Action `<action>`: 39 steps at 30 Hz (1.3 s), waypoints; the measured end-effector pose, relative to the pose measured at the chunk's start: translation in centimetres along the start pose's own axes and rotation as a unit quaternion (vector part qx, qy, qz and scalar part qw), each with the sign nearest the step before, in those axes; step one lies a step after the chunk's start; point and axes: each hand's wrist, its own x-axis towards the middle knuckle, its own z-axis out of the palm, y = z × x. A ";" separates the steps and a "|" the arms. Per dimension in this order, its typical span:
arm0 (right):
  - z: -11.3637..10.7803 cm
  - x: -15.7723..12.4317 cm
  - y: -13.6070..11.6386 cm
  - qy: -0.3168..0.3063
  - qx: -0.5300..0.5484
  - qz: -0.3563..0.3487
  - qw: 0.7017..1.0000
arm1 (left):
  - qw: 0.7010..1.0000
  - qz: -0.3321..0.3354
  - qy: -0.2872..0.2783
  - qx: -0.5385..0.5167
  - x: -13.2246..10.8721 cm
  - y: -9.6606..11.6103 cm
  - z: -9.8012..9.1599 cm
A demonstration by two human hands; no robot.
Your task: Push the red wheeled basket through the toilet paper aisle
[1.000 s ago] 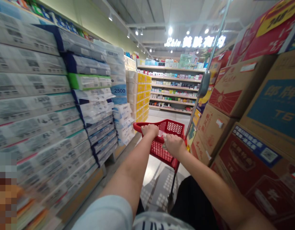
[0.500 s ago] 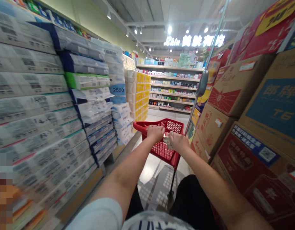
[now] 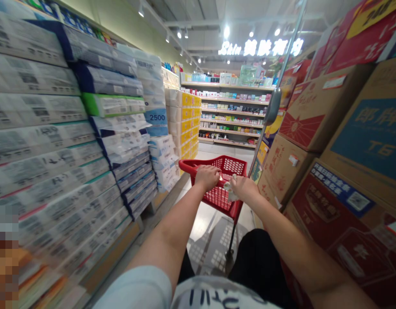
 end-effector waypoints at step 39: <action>0.1 -0.1 -0.8 0.182 0.141 -0.068 0.971 | 0.999 0.031 -0.003 0.031 0.0 -1.1 -0.6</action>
